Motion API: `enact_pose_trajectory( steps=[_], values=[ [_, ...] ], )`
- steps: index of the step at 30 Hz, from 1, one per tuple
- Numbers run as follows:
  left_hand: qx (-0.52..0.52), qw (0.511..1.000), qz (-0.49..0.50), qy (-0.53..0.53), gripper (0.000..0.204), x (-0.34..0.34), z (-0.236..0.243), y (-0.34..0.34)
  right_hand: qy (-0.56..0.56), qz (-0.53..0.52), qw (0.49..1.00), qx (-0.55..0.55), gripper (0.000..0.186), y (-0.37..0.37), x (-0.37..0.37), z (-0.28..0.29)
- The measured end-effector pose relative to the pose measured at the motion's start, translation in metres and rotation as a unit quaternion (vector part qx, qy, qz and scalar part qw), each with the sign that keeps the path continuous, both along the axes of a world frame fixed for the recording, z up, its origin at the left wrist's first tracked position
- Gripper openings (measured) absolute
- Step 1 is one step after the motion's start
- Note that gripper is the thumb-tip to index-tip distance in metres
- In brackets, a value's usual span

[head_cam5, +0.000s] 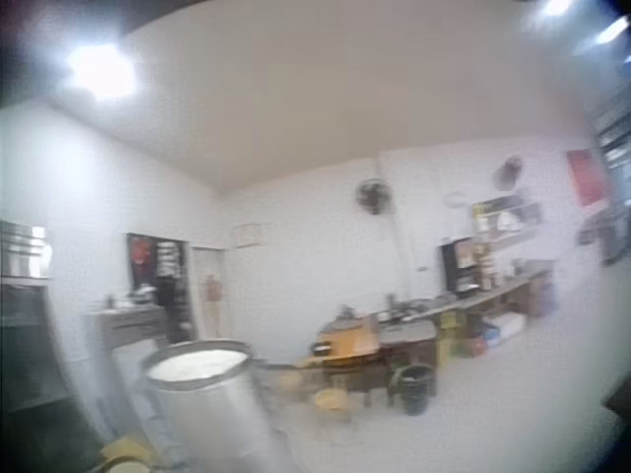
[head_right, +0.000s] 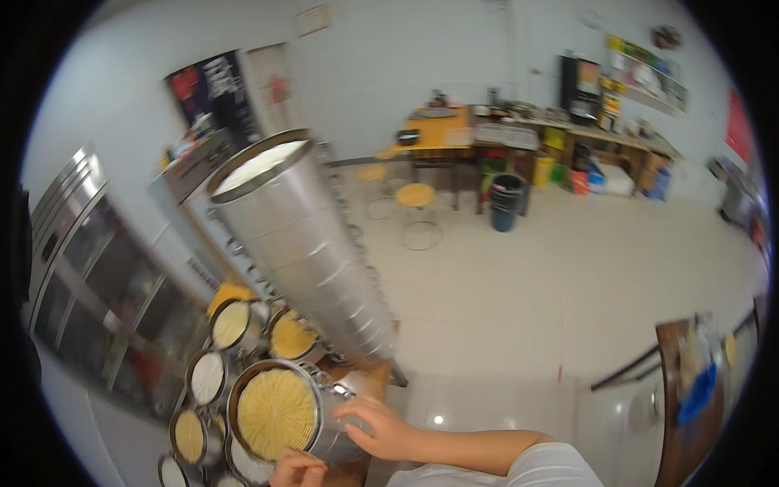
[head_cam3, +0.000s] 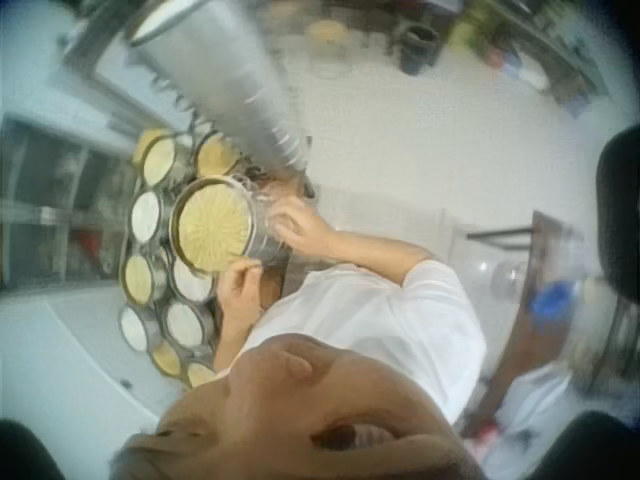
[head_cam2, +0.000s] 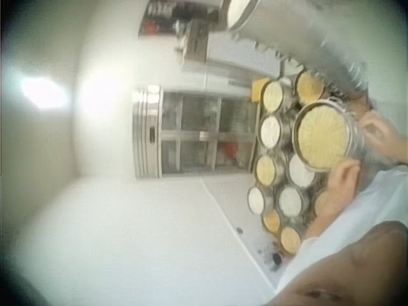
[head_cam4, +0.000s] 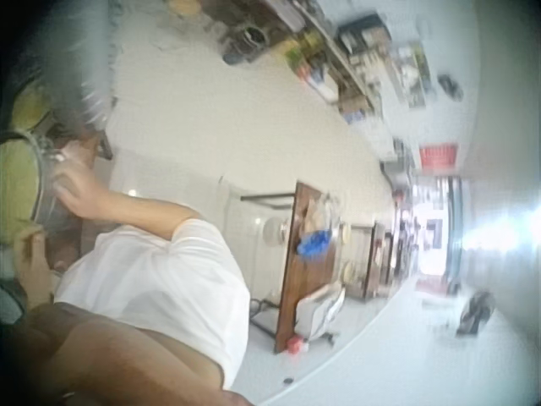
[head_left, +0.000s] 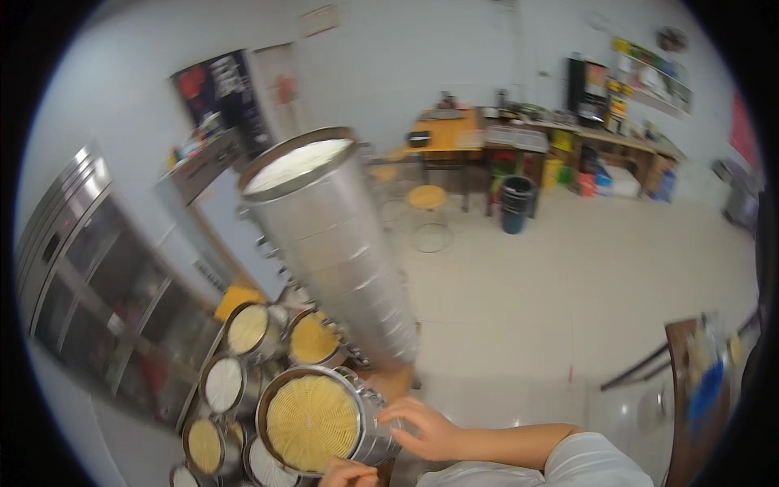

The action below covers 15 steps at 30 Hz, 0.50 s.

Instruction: The person repairs a dark woven basket by hand, using a small stick to tuck and secure loose strands. They then walk to a steamer cart, open a steamer pot, and return to continue repairing the basket. Finally, they handle a yellow woven basket.

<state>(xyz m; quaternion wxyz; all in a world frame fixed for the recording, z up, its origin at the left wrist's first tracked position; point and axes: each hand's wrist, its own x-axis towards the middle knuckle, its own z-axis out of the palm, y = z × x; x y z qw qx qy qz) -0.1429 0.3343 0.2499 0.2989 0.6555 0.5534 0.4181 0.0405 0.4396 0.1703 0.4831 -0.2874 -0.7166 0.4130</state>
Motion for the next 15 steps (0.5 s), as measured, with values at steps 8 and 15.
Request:
enact_pose_trajectory(
  steps=[8, 15],
  values=[
    [0.034, 0.986, -0.111, -0.12, 0.007, 0.044, -0.068, 0.038, 0.105, 0.027, 0.984, -0.141, 0.024, -0.051, 0.04, -0.035],
    [-0.065, 0.923, -0.329, -0.19, 0.012, 0.134, -0.109, 0.107, 0.014, -0.114, 0.984, -0.139, 0.023, -0.045, 0.151, -0.032]
  ],
)
